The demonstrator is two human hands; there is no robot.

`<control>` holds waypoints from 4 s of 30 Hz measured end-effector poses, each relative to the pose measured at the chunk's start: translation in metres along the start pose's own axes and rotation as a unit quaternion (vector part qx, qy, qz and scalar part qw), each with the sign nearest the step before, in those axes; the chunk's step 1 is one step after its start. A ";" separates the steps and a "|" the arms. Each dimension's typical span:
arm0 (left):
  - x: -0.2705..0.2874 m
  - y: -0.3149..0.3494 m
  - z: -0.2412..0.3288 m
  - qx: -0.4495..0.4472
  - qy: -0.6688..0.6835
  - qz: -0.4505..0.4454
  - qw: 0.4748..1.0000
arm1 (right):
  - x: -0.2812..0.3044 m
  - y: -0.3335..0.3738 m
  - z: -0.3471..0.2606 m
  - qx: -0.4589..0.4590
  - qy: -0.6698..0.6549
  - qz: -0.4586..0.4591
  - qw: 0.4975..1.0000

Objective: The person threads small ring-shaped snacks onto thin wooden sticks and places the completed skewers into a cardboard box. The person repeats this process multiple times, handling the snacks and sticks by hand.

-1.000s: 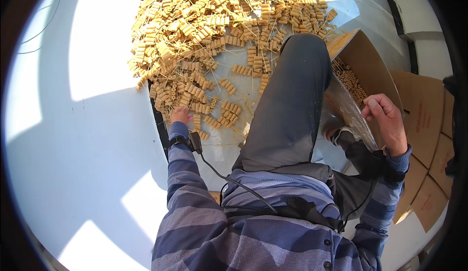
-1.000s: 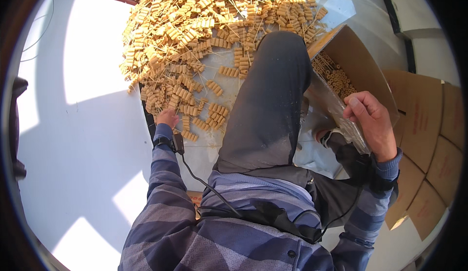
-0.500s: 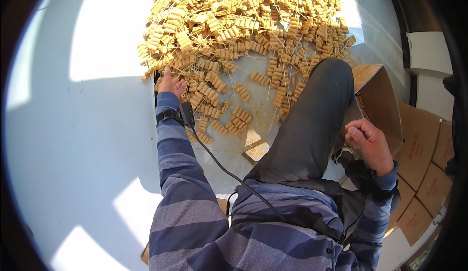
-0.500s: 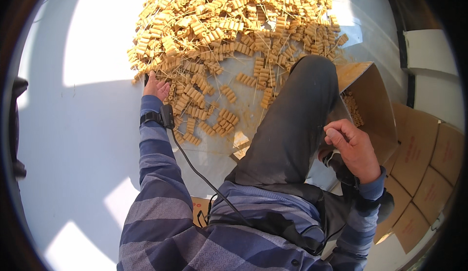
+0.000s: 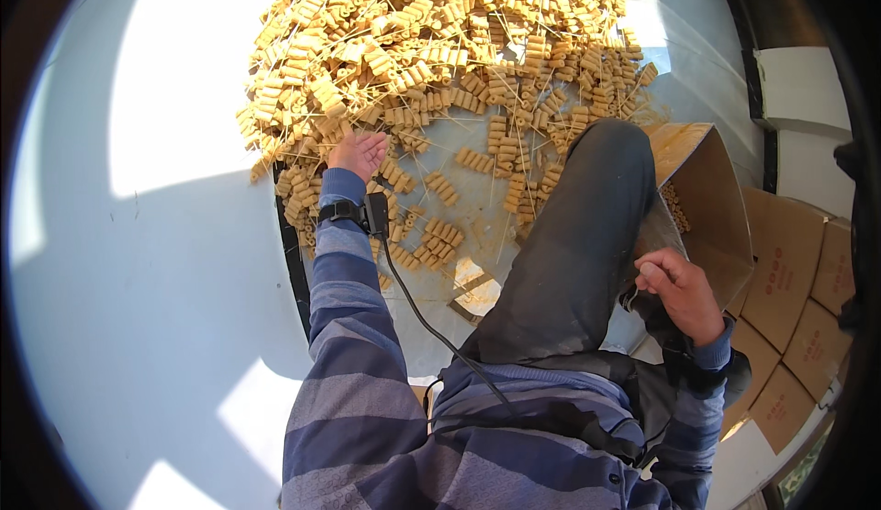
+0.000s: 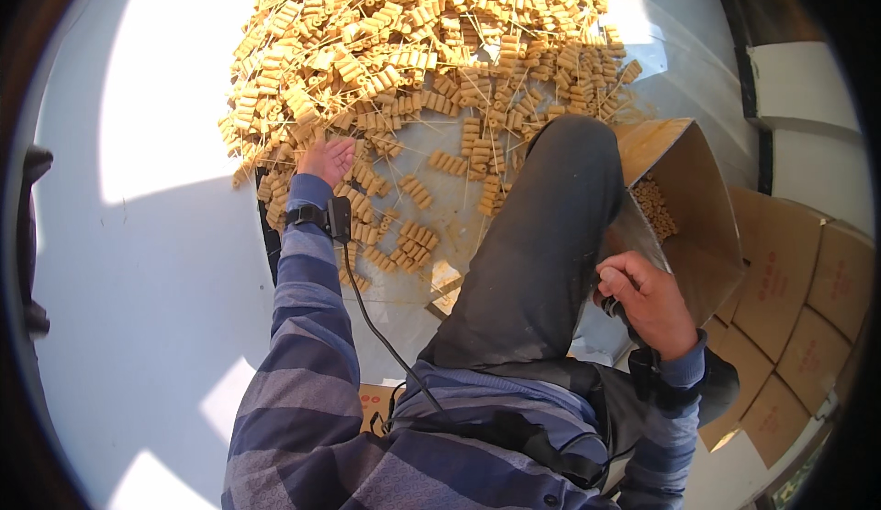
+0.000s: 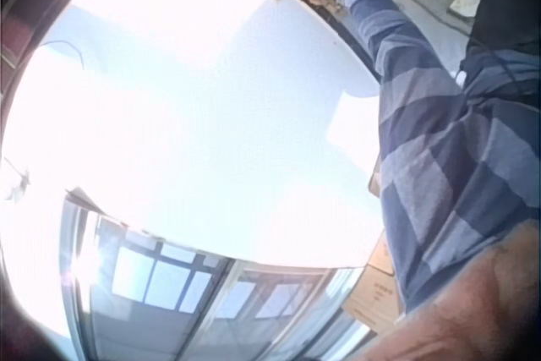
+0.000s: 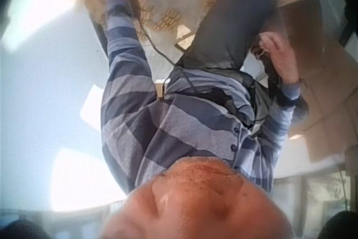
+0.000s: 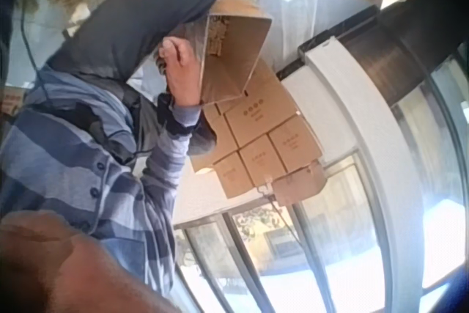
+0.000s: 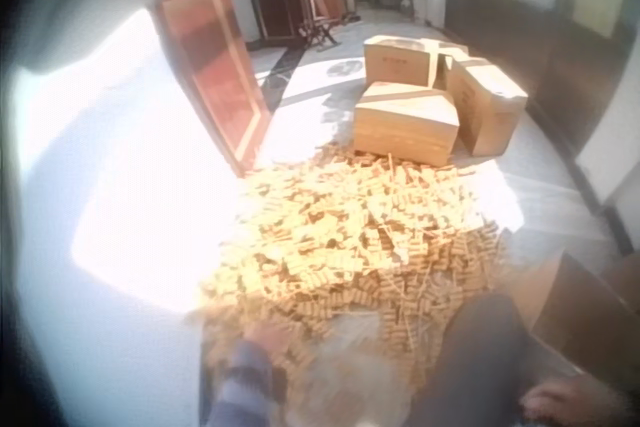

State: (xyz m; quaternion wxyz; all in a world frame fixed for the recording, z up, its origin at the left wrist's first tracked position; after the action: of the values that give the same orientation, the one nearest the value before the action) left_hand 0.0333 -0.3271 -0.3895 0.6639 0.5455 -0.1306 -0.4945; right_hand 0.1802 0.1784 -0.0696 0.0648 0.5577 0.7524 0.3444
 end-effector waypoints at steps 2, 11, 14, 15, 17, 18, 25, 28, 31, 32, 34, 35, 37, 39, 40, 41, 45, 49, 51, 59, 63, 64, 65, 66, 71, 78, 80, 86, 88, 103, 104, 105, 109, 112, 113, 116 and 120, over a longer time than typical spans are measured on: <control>-0.028 0.007 -0.003 -0.020 0.018 -0.061 0.998 | -0.004 -0.003 0.000 -0.005 -0.017 -0.003 1.000; -0.074 -0.037 0.030 -0.057 0.232 -0.061 0.969 | -0.002 -0.008 0.004 -0.018 0.021 0.000 1.000; -0.060 -0.045 0.017 -0.037 0.187 0.041 0.981 | -0.002 -0.007 0.013 -0.018 0.013 0.005 1.000; -0.057 -0.046 0.017 -0.046 0.135 0.061 0.988 | -0.002 -0.005 0.018 -0.025 0.014 0.008 1.000; -0.047 -0.043 0.017 -0.042 0.038 0.120 0.991 | -0.003 -0.004 0.026 -0.037 0.016 0.011 0.999; -0.047 -0.042 0.023 -0.072 0.061 0.105 0.990 | -0.004 -0.004 0.028 -0.033 0.013 0.011 0.999; -0.072 -0.068 0.048 -0.103 0.245 -0.051 0.963 | -0.006 -0.009 0.026 -0.031 0.028 0.007 0.999; -0.077 -0.076 0.052 -0.120 0.282 -0.067 0.950 | -0.005 -0.009 0.021 -0.020 0.043 0.004 0.999; -0.082 -0.075 0.059 -0.129 0.315 -0.096 0.935 | -0.004 -0.007 0.020 -0.012 0.036 0.011 0.999; -0.083 -0.073 0.062 -0.138 0.322 -0.111 0.930 | -0.003 -0.006 0.021 -0.007 0.032 0.014 0.999; -0.078 -0.073 0.063 -0.139 0.345 -0.082 0.925 | -0.003 -0.004 0.023 -0.001 0.041 0.015 0.999; -0.079 -0.072 0.067 -0.150 0.332 -0.095 0.926 | -0.005 -0.003 0.025 -0.006 0.045 0.008 0.999; -0.080 -0.077 0.073 -0.164 0.322 -0.088 0.928 | -0.006 -0.002 0.028 -0.003 0.044 0.006 0.999; -0.093 -0.076 0.083 -0.178 0.314 -0.187 0.914 | -0.007 -0.002 0.027 0.007 0.040 0.009 0.999; -0.093 -0.075 0.084 -0.183 0.313 -0.200 0.910 | -0.007 -0.002 0.026 0.014 0.037 0.012 0.999; -0.094 -0.072 0.085 -0.188 0.305 -0.223 0.907 | -0.007 -0.002 0.026 0.012 0.035 0.011 0.999; -0.095 -0.048 0.068 -0.175 0.343 -0.232 0.893 | -0.009 -0.002 0.023 0.010 0.015 0.010 1.000; -0.100 0.004 0.002 -0.134 0.266 -0.183 0.937 | -0.015 -0.002 0.023 -0.002 0.003 0.001 1.000; -0.106 0.031 -0.032 -0.092 0.238 -0.184 0.949 | -0.019 -0.002 0.021 -0.004 0.000 -0.007 1.000; -0.132 0.133 -0.132 0.041 0.153 -0.216 0.963 | -0.021 0.016 0.002 0.011 0.002 -0.007 1.000; -0.143 0.161 -0.131 0.038 0.122 -0.228 0.965 | -0.021 0.029 -0.006 0.044 0.030 -0.001 0.999; -0.143 0.165 -0.129 0.040 0.117 -0.215 0.969 | -0.023 0.031 -0.005 0.046 0.024 -0.002 0.999; -0.148 0.170 -0.127 0.042 0.112 -0.223 0.967 | -0.023 0.033 -0.004 0.046 0.016 -0.001 0.999; -0.150 0.175 -0.128 0.053 0.105 -0.217 0.969 | -0.026 0.035 -0.007 0.074 0.018 -0.003 0.997; -0.194 0.229 -0.122 0.028 0.097 -0.326 0.940 | -0.045 0.037 -0.019 0.148 0.021 -0.025 0.988; -0.259 0.279 -0.145 0.032 0.061 -0.373 0.925 | -0.064 0.022 -0.053 0.208 -0.168 0.003 0.964; -0.271 0.282 -0.149 0.040 0.055 -0.375 0.925 | -0.068 0.017 -0.055 0.204 -0.148 0.009 0.968; -0.292 0.322 -0.188 0.052 -0.086 -0.429 0.898 | -0.096 0.015 -0.043 0.128 -0.321 -0.098 0.933; -0.300 0.331 -0.202 0.074 -0.102 -0.443 0.888 | -0.106 0.017 -0.040 0.095 -0.328 -0.148 0.928; -0.299 0.353 -0.253 0.084 -0.266 -0.476 0.834 | -0.105 0.030 -0.035 0.072 -0.379 -0.159 0.909; -0.294 0.352 -0.258 0.111 -0.293 -0.450 0.836 | -0.101 0.027 -0.035 0.092 -0.383 -0.123 0.911; -0.290 0.352 -0.258 0.123 -0.317 -0.431 0.836 | -0.098 0.025 -0.035 0.113 -0.388 -0.102 0.909; -0.287 0.360 -0.236 0.021 -0.661 -0.401 0.634 | -0.064 0.013 -0.021 0.216 -0.122 0.028 0.968; -0.283 0.351 -0.192 0.066 -0.627 -0.261 0.731 | -0.065 0.030 -0.043 0.438 0.235 0.143 0.856; -0.280 0.349 -0.181 0.076 -0.601 -0.195 0.771 | -0.062 0.030 -0.040 0.449 0.199 0.167 0.855; -0.299 0.372 -0.141 -0.147 -0.671 -0.063 0.724 | -0.062 0.021 -0.026 0.401 0.092 0.172 0.895; -0.354 0.467 -0.147 -0.556 -0.680 -0.043 0.476 | -0.051 0.029 -0.021 0.355 -0.009 0.199 0.913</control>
State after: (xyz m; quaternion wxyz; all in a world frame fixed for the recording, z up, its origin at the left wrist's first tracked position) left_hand 0.2099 0.0039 0.0841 0.5091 -0.4403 -0.2148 -0.7077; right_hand 0.2121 0.1280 -0.0518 -0.2008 0.6853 0.6978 0.0559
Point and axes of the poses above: each hand's wrist, its own y-axis away from the middle knuckle, its own x-axis out of the back of the hand, z = x × y, the point moved 9 cm from there along -y, towards the middle knuckle, and after that the axes turned 8 degrees about x, right-handed, at the moved point
